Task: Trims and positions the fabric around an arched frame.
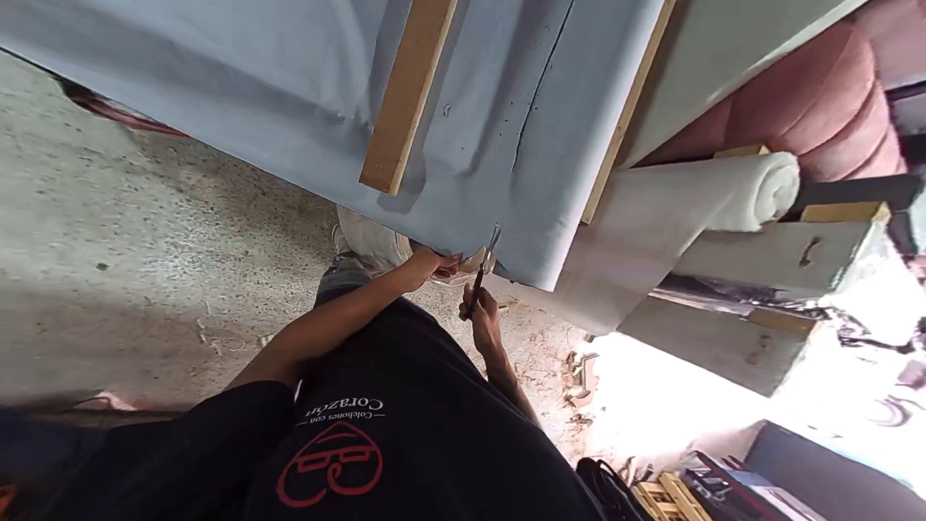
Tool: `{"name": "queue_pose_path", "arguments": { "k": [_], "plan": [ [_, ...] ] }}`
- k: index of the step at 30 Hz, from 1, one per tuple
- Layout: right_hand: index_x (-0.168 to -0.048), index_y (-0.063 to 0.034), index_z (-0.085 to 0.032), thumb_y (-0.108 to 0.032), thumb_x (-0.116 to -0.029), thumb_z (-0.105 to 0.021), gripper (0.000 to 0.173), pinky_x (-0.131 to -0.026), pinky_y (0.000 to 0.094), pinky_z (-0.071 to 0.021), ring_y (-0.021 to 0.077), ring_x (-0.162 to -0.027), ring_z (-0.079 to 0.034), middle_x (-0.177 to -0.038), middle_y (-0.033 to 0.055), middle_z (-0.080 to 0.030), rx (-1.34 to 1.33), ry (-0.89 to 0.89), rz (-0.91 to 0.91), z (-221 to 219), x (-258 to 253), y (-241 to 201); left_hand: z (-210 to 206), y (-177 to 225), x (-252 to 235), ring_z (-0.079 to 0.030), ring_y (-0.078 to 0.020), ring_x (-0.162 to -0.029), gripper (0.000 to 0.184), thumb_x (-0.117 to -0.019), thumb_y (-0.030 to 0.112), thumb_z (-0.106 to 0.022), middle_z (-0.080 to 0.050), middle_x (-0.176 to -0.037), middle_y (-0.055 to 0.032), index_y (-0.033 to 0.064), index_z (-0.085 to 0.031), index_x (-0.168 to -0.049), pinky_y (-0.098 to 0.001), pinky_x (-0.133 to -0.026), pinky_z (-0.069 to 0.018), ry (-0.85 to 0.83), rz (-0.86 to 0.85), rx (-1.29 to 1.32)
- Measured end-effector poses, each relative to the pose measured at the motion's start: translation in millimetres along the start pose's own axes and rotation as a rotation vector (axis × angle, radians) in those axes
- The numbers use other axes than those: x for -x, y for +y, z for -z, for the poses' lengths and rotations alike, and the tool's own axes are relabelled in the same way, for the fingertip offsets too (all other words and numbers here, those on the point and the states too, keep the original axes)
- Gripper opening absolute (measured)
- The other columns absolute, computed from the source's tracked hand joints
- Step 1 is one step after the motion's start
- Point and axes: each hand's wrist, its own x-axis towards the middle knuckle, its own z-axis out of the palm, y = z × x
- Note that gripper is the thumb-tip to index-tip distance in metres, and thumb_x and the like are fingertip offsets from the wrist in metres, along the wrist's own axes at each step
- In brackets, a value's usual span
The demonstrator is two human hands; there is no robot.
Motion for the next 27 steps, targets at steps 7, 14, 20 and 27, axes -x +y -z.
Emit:
{"name": "queue_pose_path", "arguments": {
  "k": [7, 14, 20, 27],
  "plan": [
    [-0.104, -0.0026, -0.06, -0.037, -0.1076, -0.053, 0.035, -0.052, 0.0298, -0.0525, 0.0129, -0.056, -0.055, -0.073, 0.0028, -0.058, -0.062, 0.09, -0.089, -21.0, -16.3, -22.8, 3.1, 6.4, 0.2, -0.074, -0.0205, -0.088, 0.041, -0.0962, 0.027, -0.074, -0.075, -0.096, -0.0091, -0.0019, -0.062, -0.123, -0.0381, -0.085, -0.062, -0.086, 0.028, -0.031],
    [-0.112, -0.0042, -0.062, -0.038, -0.1053, -0.057, 0.035, -0.051, 0.0279, -0.0493, 0.011, -0.058, -0.053, -0.076, 0.0012, -0.058, -0.071, 0.154, -0.097, -21.2, -26.1, -35.2, 10.8, 10.3, -8.4, -0.074, -0.0181, -0.086, 0.038, -0.0959, 0.027, -0.073, -0.075, -0.094, -0.0075, -0.0012, -0.064, -0.12, -0.0358, -0.082, -0.0626, -0.102, 0.107, -0.086],
    [-0.103, 0.0001, -0.063, -0.033, -0.1046, -0.061, 0.033, -0.046, 0.032, -0.0524, 0.015, -0.049, -0.055, -0.066, 0.005, -0.058, -0.041, 0.197, -0.085, -18.3, -31.2, -43.3, 10.6, 15.2, -11.4, -0.074, -0.0169, -0.085, 0.039, -0.0934, 0.027, -0.077, -0.075, -0.093, -0.006, -0.0002, -0.065, -0.118, -0.0343, -0.082, -0.0623, -0.117, 0.146, -0.089],
    [-0.099, -0.0014, -0.061, -0.037, -0.1058, -0.058, 0.037, -0.047, 0.0302, -0.0499, 0.0132, -0.05, -0.052, -0.066, 0.002, -0.055, -0.045, 0.153, -0.048, -11.4, -64.1, -63.1, 14.4, 18.3, -7.4, -0.073, -0.0184, -0.087, 0.031, -0.0982, 0.019, -0.069, -0.074, -0.097, -0.0076, 0.0004, -0.062, -0.122, -0.0359, -0.082, -0.0616, -0.161, 0.116, -0.086]
  ]
}}
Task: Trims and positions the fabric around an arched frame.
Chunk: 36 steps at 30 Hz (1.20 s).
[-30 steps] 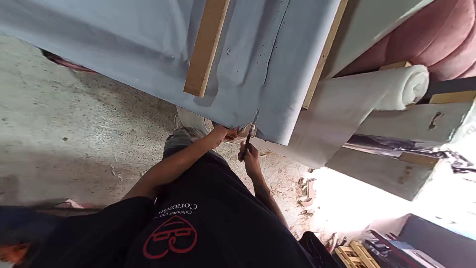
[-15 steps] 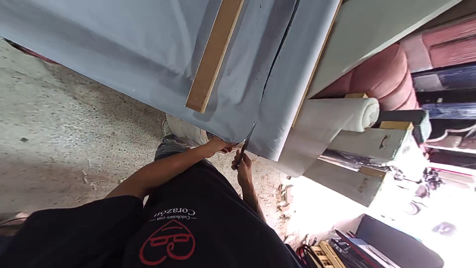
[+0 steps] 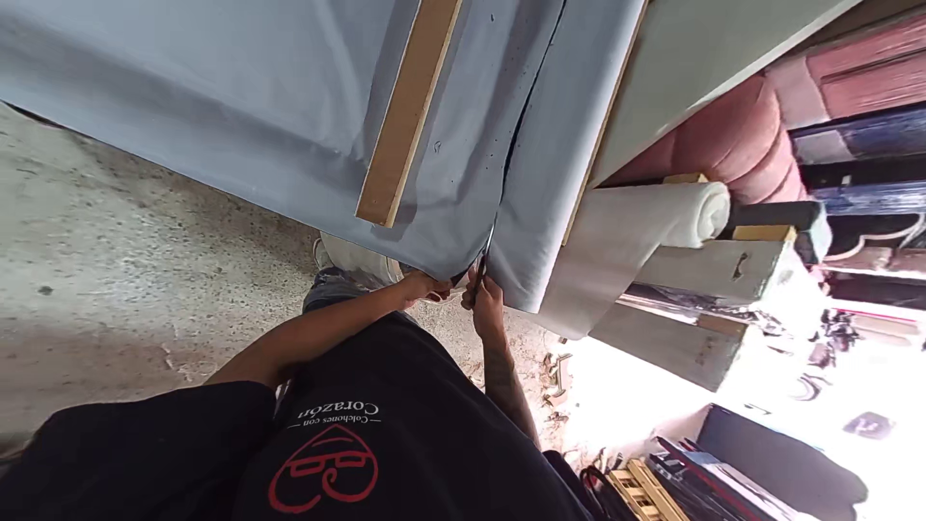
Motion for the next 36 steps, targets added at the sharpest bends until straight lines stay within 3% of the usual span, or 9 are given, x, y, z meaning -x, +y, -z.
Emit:
{"name": "queue_pose_path", "arguments": {
  "k": [2, 7, 10, 12, 16, 22, 26, 32, 36],
  "plan": [
    [-0.098, -0.0005, -0.061, -0.036, -0.1057, -0.058, 0.036, -0.045, 0.032, -0.0505, 0.0145, -0.048, -0.052, -0.065, 0.0033, -0.055, -0.022, -0.003, -0.002, -0.6, 1.5, -1.2, -0.7, 5.0, 0.9, -0.073, -0.0174, -0.085, 0.032, -0.0974, 0.02, -0.071, -0.074, -0.096, -0.0069, 0.0009, -0.063, -0.122, -0.0348, -0.081, -0.0618, 0.007, -0.017, -0.03],
    [-0.1, -0.0009, -0.061, -0.041, -0.1046, -0.059, 0.041, -0.051, 0.0325, -0.0533, 0.0148, -0.052, -0.054, -0.069, 0.0035, -0.057, -0.024, -0.027, 0.003, 0.0, -17.6, -6.1, 1.1, -0.1, 0.5, -0.072, -0.0173, -0.085, 0.03, -0.098, 0.02, -0.07, -0.073, -0.095, -0.0066, 0.0013, -0.063, -0.121, -0.0344, -0.08, -0.0613, 0.014, 0.002, -0.049],
    [-0.093, -0.0017, -0.062, -0.041, -0.1035, -0.061, 0.041, -0.045, 0.0319, -0.0489, 0.0145, -0.047, -0.05, -0.063, 0.0032, -0.054, -0.032, 0.011, 0.032, -6.4, -25.5, -19.3, -0.7, 2.3, 3.0, -0.073, -0.0178, -0.083, 0.027, -0.0974, 0.017, -0.07, -0.074, -0.093, -0.0072, 0.0011, -0.063, -0.118, -0.0343, -0.079, -0.0614, 0.039, 0.009, -0.051],
    [-0.092, -0.0013, -0.062, -0.041, -0.102, -0.064, 0.041, -0.044, 0.0332, -0.0508, 0.0157, -0.046, -0.053, -0.062, 0.0045, -0.057, 0.006, 0.036, 0.05, -8.4, -24.9, -22.0, -2.0, 4.7, 2.7, -0.072, -0.0177, -0.082, 0.025, -0.0976, 0.016, -0.069, -0.073, -0.092, -0.0079, 0.0005, -0.063, -0.117, -0.034, -0.078, -0.0615, 0.051, 0.0, -0.065],
    [-0.093, -0.0032, -0.065, -0.05, -0.099, -0.065, 0.047, -0.049, 0.0328, -0.0513, 0.014, -0.049, -0.053, -0.063, 0.0025, -0.056, 0.064, 0.027, 0.098, -5.1, -39.1, -21.0, -3.2, 4.4, 2.3, -0.073, -0.0175, -0.082, 0.023, -0.0986, 0.016, -0.068, -0.074, -0.091, -0.0073, 0.0004, -0.064, -0.115, -0.0339, -0.078, -0.0615, 0.076, 0.012, -0.09],
    [-0.091, -0.0021, -0.064, -0.044, -0.1013, -0.064, 0.043, -0.045, 0.0329, -0.0504, 0.0151, -0.046, -0.054, -0.06, 0.0038, -0.057, 0.003, -0.027, 0.201, 3.6, -43.9, -37.8, -8.8, 6.6, 6.5, -0.072, -0.0177, -0.079, 0.019, -0.0983, 0.014, -0.067, -0.073, -0.089, -0.0072, 0.0002, -0.065, -0.111, -0.0345, -0.076, -0.0612, 0.143, 0.016, -0.091],
    [-0.093, -0.0068, -0.066, -0.057, -0.0987, -0.061, 0.051, -0.045, 0.0297, -0.047, 0.0117, -0.047, -0.05, -0.063, 0.0, -0.055, 0.071, -0.101, 0.133, 11.7, -53.7, -40.3, -14.9, 2.4, 7.6, -0.072, -0.0185, -0.08, 0.02, -0.0986, 0.013, -0.067, -0.073, -0.09, -0.0082, 0.0001, -0.064, -0.113, -0.0354, -0.077, -0.0613, 0.172, 0.019, -0.082],
    [-0.091, -0.0066, -0.064, -0.057, -0.0985, -0.062, 0.051, -0.047, 0.0268, -0.0483, 0.0102, -0.049, -0.053, -0.064, -0.0003, -0.057, 0.027, -0.151, 0.106, 12.9, -60.4, -46.5, -20.4, -0.1, 8.5, -0.071, -0.0183, -0.079, 0.026, -0.0993, 0.015, -0.066, -0.071, -0.09, -0.0085, 0.0004, -0.06, -0.12, -0.0357, -0.077, -0.0607, 0.244, -0.021, -0.093],
    [-0.098, -0.0059, -0.065, -0.051, -0.0998, -0.063, 0.045, -0.048, 0.0297, -0.0501, 0.0121, -0.05, -0.054, -0.067, 0.0011, -0.058, -0.001, -0.098, 0.195, 9.2, -67.1, -42.0, -21.8, -5.2, 6.0, -0.071, -0.0187, -0.079, 0.029, -0.0986, 0.019, -0.069, -0.071, -0.09, -0.0085, 0.0017, -0.061, -0.12, -0.0361, -0.077, -0.0609, 0.261, -0.057, -0.074]
  ]
}}
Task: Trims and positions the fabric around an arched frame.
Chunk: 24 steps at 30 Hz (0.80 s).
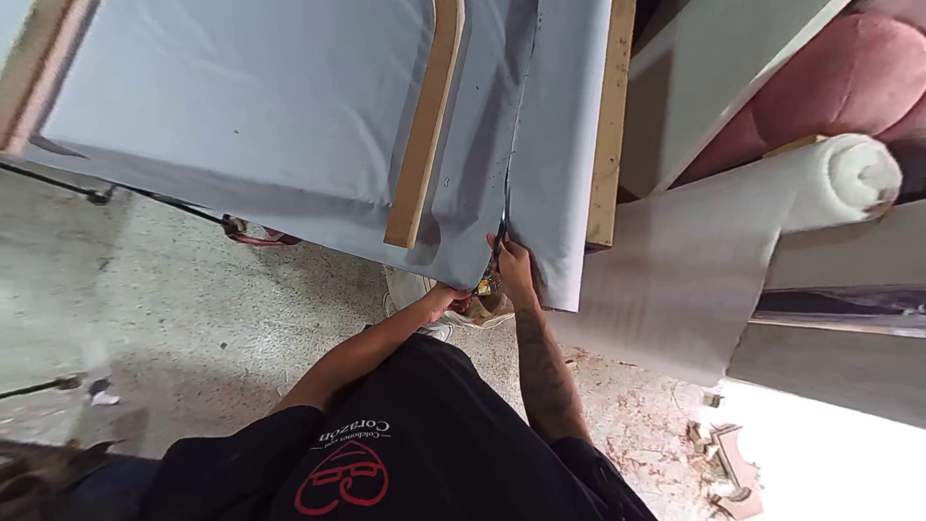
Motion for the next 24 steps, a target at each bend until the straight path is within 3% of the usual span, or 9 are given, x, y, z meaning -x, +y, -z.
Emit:
{"name": "queue_pose_path", "arguments": {
  "k": [4, 8, 11, 15, 18, 20, 24],
  "plan": [
    [-0.102, -0.004, -0.069, -0.042, -0.0982, -0.069, 0.038, -0.054, 0.0322, -0.0553, 0.0133, -0.055, -0.06, -0.074, 0.0047, -0.066, 0.098, 0.01, 0.077, -2.3, 3.4, -2.5, -7.4, -8.0, -0.6, -0.071, -0.0174, -0.078, 0.032, -0.0999, 0.028, -0.068, -0.073, -0.091, -0.0078, 0.0006, -0.065, -0.116, -0.0349, -0.076, -0.0616, -0.025, -0.044, -0.052],
    [-0.1, -0.0029, -0.072, -0.045, -0.0949, -0.072, 0.043, -0.057, 0.033, -0.0575, 0.0134, -0.059, -0.063, -0.076, 0.0049, -0.068, 0.209, -0.054, 0.177, -5.2, 19.3, 2.3, -1.1, -0.7, 25.4, -0.069, -0.0196, -0.105, 0.033, -0.1037, 0.02, -0.06, -0.07, -0.123, -0.0125, 0.0002, -0.064, -0.13, -0.0392, -0.091, -0.0577, -0.311, -0.179, -0.383],
    [-0.098, -0.0036, -0.073, -0.047, -0.0937, -0.073, 0.044, -0.064, 0.0354, -0.0569, 0.0139, -0.067, -0.064, -0.079, 0.0056, -0.069, 0.28, -0.037, 0.222, -11.2, 37.6, 12.9, 34.9, -1.7, 56.1, -0.07, -0.0181, -0.108, 0.035, -0.1028, 0.018, -0.063, -0.07, -0.124, -0.0134, -0.0004, -0.062, -0.133, -0.0384, -0.099, -0.0562, -0.313, -0.18, -0.512],
    [-0.103, -0.0049, -0.074, -0.038, -0.0961, -0.072, 0.034, -0.074, 0.0426, -0.0584, 0.0177, -0.077, -0.068, -0.087, 0.0085, -0.072, 0.352, 0.048, 0.16, -32.4, 47.0, 34.6, 144.2, -18.9, 91.3, -0.07, -0.0207, -0.105, 0.042, -0.1044, 0.035, -0.059, -0.071, -0.123, -0.0109, 0.0063, -0.063, -0.135, -0.0415, -0.093, -0.0577, 0.094, -0.081, -0.344],
    [-0.102, -0.0022, -0.073, -0.027, -0.0964, -0.07, 0.026, -0.079, 0.0499, -0.0577, 0.0242, -0.083, -0.068, -0.093, 0.013, -0.071, 0.396, 0.105, 0.145, -56.6, 54.0, 33.9, 241.0, -17.4, 105.9, -0.064, -0.0233, -0.123, 0.054, -0.1081, 0.044, -0.047, -0.062, -0.141, -0.0081, 0.0096, -0.046, -0.15, -0.0458, -0.101, -0.0541, 0.351, -0.085, 0.138],
    [-0.101, -0.0009, -0.072, -0.023, -0.0956, -0.071, 0.023, -0.078, 0.0512, -0.0564, 0.0255, -0.083, -0.067, -0.093, 0.0143, -0.07, 0.4, 0.141, 0.168, -80.2, 61.6, 21.1, 304.7, -0.6, 102.3, -0.06, -0.0235, -0.129, 0.06, -0.1062, 0.049, -0.049, -0.059, -0.145, -0.0078, 0.0109, -0.043, -0.151, -0.0475, -0.105, -0.0514, 0.496, -0.135, 0.412],
    [-0.099, -0.0035, -0.072, -0.016, -0.0921, -0.073, 0.014, -0.072, 0.0412, -0.0602, 0.0176, -0.081, -0.069, -0.092, 0.008, -0.071, 0.281, 0.167, 0.24, -140.5, 73.7, -17.8, 413.4, 67.1, 71.4, -0.054, -0.0241, -0.136, 0.067, -0.104, 0.052, -0.053, -0.051, -0.152, -0.0091, 0.0116, -0.038, -0.155, -0.0462, -0.108, -0.0501, 0.632, -0.299, 0.657]
  ]
}}
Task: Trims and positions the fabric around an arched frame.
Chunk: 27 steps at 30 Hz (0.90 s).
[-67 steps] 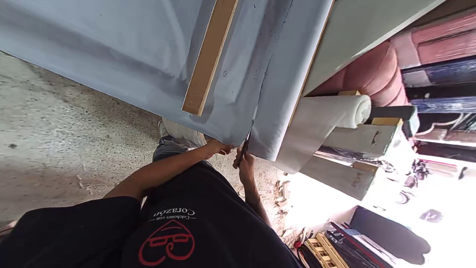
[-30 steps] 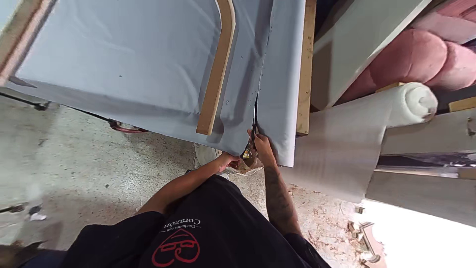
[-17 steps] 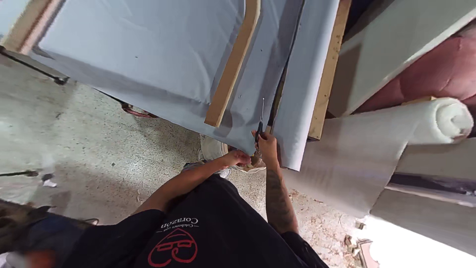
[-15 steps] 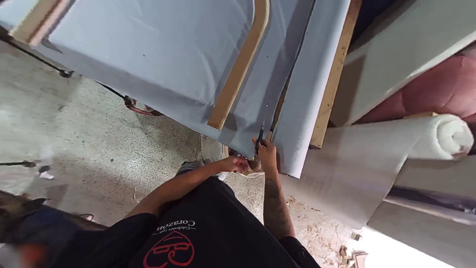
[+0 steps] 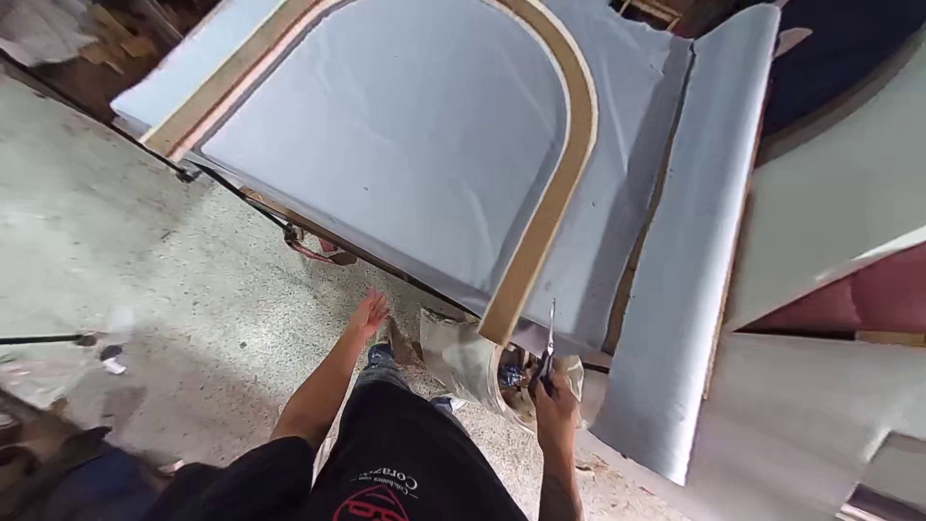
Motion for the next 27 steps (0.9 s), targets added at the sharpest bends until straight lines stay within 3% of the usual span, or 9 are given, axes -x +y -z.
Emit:
{"name": "queue_pose_path", "arguments": {
  "k": [3, 5, 7, 9, 11, 14, 18, 24, 27],
  "plan": [
    [-0.103, -0.0017, -0.072, -0.008, -0.0889, -0.075, 0.016, -0.077, 0.0354, -0.0629, 0.016, -0.086, -0.072, -0.097, 0.0072, -0.074, -0.202, -0.092, -0.025, -49.9, 7.9, -44.6, -3.2, 52.1, -72.4, -0.046, -0.025, -0.145, 0.069, -0.1061, 0.054, -0.045, -0.041, -0.16, -0.0094, 0.0134, -0.03, -0.159, -0.0468, -0.113, -0.0467, 0.002, -0.091, 0.204],
    [-0.104, -0.0019, -0.071, -0.012, -0.0876, -0.078, 0.021, -0.07, 0.0327, -0.0611, 0.0159, -0.081, -0.069, -0.095, 0.007, -0.072, -0.294, -0.244, -0.061, -92.9, 13.8, -63.5, -0.2, 74.9, -113.6, -0.042, -0.0242, -0.147, 0.067, -0.1059, 0.057, -0.043, -0.043, -0.16, -0.0064, 0.0174, -0.032, -0.159, -0.0488, -0.117, -0.0408, -0.043, -0.149, 0.346],
    [-0.101, -0.0031, -0.07, -0.016, -0.087, -0.079, 0.021, -0.067, 0.0323, -0.0596, 0.0167, -0.079, -0.067, -0.095, 0.008, -0.071, -0.338, -0.411, -0.099, -136.4, 21.3, -73.8, 2.9, 92.6, -144.8, -0.051, -0.0238, -0.139, 0.065, -0.1047, 0.059, -0.043, -0.054, -0.15, -0.0063, 0.0168, -0.041, -0.153, -0.0473, -0.113, -0.0446, -0.12, -0.173, 0.4],
    [-0.1, -0.0025, -0.071, -0.014, -0.0862, -0.078, 0.019, -0.066, 0.0339, -0.0583, 0.0191, -0.08, -0.067, -0.096, 0.0104, -0.071, -0.356, -0.524, -0.154, -175.2, 39.8, -77.9, 12.4, 103.3, -156.6, -0.058, -0.0248, -0.13, 0.058, -0.1061, 0.053, -0.045, -0.06, -0.14, -0.0094, 0.0134, -0.045, -0.148, -0.0469, -0.109, -0.0491, -0.219, -0.155, 0.386],
    [-0.098, -0.0042, -0.073, -0.013, -0.0839, -0.081, 0.018, -0.067, 0.0362, -0.061, 0.0205, -0.082, -0.069, -0.099, 0.0101, -0.072, -0.285, -0.58, -0.198, -205.7, 61.2, -82.5, 26.2, 114.7, -146.7, -0.06, -0.0259, -0.128, 0.053, -0.1081, 0.043, -0.048, -0.062, -0.138, -0.0125, 0.0091, -0.043, -0.148, -0.0457, -0.109, -0.0504, -0.255, -0.097, 0.298],
    [-0.097, -0.0073, -0.075, -0.017, -0.0817, -0.085, 0.021, -0.077, 0.0363, -0.0636, 0.0172, -0.09, -0.071, -0.105, 0.0056, -0.074, -0.13, -0.645, -0.201, -227.7, 80.8, -81.2, 54.9, 125.0, -125.0, -0.064, -0.0276, -0.121, 0.045, -0.1096, 0.026, -0.048, -0.063, -0.134, -0.0161, 0.0037, -0.038, -0.147, -0.0466, -0.103, -0.0542, -0.28, -0.033, 0.122],
    [-0.093, -0.0113, -0.074, -0.032, -0.0818, -0.086, 0.026, -0.079, 0.0351, -0.0628, 0.0127, -0.093, -0.07, -0.11, 0.0017, -0.072, 0.112, -0.679, -0.176, -219.8, 93.4, -67.8, 90.2, 133.2, -79.4, -0.068, -0.0287, -0.113, 0.045, -0.1074, 0.024, -0.054, -0.067, -0.127, -0.0167, 0.0008, -0.041, -0.144, -0.0476, -0.097, -0.0579, -0.285, 0.058, -0.044],
    [-0.105, -0.0061, -0.072, -0.027, -0.0923, -0.076, 0.025, -0.073, 0.0376, -0.0638, 0.0151, -0.081, -0.072, -0.1, 0.0053, -0.074, 0.109, -0.451, -0.254, -194.4, 121.9, -43.7, 92.2, 151.3, -11.0, -0.072, -0.0297, -0.106, 0.048, -0.1044, 0.025, -0.061, -0.07, -0.12, -0.0174, 0.0007, -0.044, -0.142, -0.0469, -0.089, -0.0615, -0.231, 0.033, -0.099],
    [-0.109, -0.0051, -0.07, -0.029, -0.0943, -0.075, 0.028, -0.076, 0.0372, -0.063, 0.0144, -0.084, -0.072, -0.099, 0.0057, -0.074, 0.045, -0.266, -0.245, -192.5, 147.5, -34.4, 86.4, 161.1, 7.0, -0.072, -0.0302, -0.105, 0.049, -0.1037, 0.024, -0.062, -0.07, -0.12, -0.0182, -0.0002, -0.044, -0.142, -0.0475, -0.089, -0.062, -0.225, -0.008, -0.16]
  ]
}}
